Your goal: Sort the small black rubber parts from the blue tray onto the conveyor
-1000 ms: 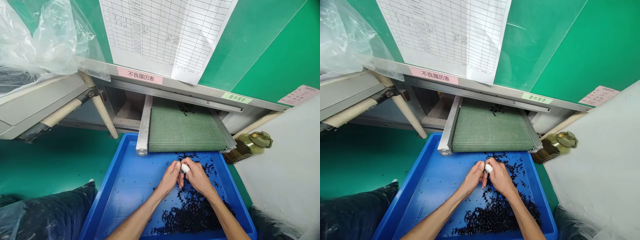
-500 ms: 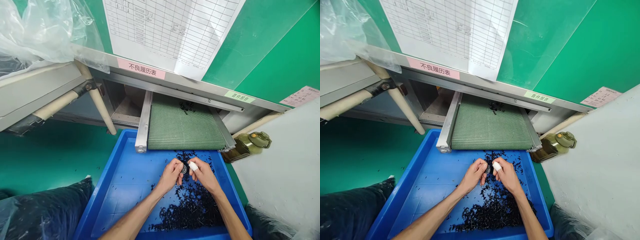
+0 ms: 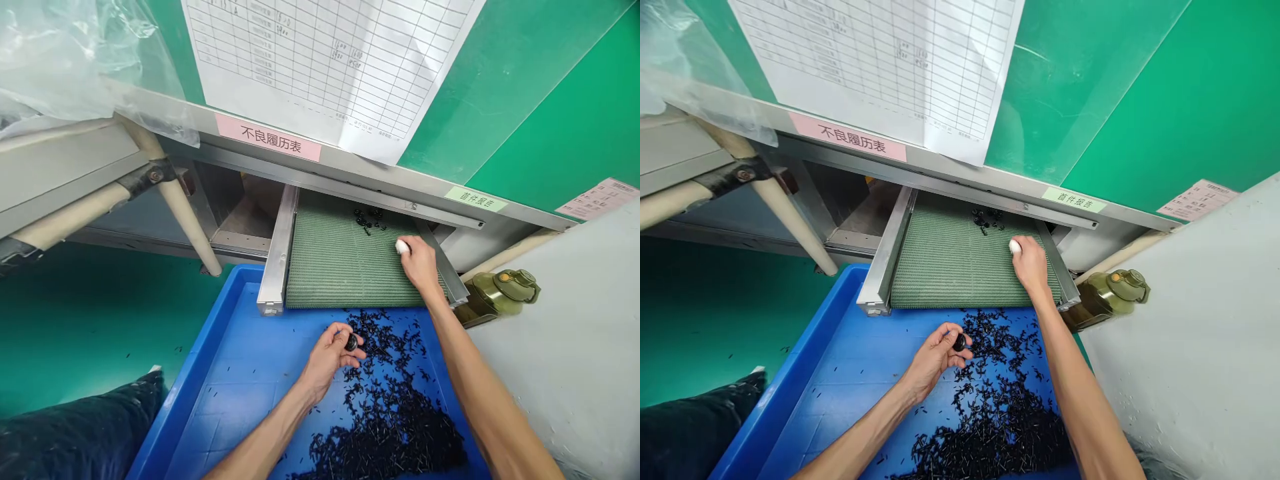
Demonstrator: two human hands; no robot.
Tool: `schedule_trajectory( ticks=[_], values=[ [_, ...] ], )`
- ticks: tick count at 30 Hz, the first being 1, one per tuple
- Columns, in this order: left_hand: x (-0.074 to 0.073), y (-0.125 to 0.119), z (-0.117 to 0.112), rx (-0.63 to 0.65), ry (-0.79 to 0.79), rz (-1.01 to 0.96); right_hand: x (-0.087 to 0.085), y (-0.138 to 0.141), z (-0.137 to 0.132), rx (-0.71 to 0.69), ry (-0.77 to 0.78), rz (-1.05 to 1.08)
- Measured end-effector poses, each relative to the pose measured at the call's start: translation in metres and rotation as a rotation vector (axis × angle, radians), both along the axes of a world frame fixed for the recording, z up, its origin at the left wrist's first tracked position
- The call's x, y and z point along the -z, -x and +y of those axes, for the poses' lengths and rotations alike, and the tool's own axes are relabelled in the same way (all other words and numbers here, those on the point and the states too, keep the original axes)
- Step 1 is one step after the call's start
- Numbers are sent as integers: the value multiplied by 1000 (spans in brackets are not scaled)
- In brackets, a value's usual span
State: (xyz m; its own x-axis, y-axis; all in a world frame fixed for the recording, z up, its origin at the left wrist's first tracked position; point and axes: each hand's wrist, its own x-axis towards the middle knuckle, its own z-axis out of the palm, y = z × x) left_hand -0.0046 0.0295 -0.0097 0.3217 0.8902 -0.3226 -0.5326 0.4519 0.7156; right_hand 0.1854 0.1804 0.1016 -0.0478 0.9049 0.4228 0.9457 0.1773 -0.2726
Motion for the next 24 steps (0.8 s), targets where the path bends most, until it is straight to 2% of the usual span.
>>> schedule_trajectory(
  ticks=[3, 6, 9, 12, 16, 24],
  values=[
    [0, 2, 1, -2, 15, 13, 0, 7, 56, 92, 21, -7],
    [1, 3, 2, 0, 10, 39, 4, 15, 100, 180, 52, 12],
    [2, 4, 2, -1, 25, 50, 11, 21, 131, 250, 88, 35],
    [3, 3, 1, -4, 33, 42, 16, 22, 147, 284, 96, 59],
    [4, 2, 0, -11, 20, 32, 17, 15, 137, 233, 10, 79],
    [0, -1, -5, 21, -4, 12, 21, -8, 44, 32, -122, 130]
  ],
)
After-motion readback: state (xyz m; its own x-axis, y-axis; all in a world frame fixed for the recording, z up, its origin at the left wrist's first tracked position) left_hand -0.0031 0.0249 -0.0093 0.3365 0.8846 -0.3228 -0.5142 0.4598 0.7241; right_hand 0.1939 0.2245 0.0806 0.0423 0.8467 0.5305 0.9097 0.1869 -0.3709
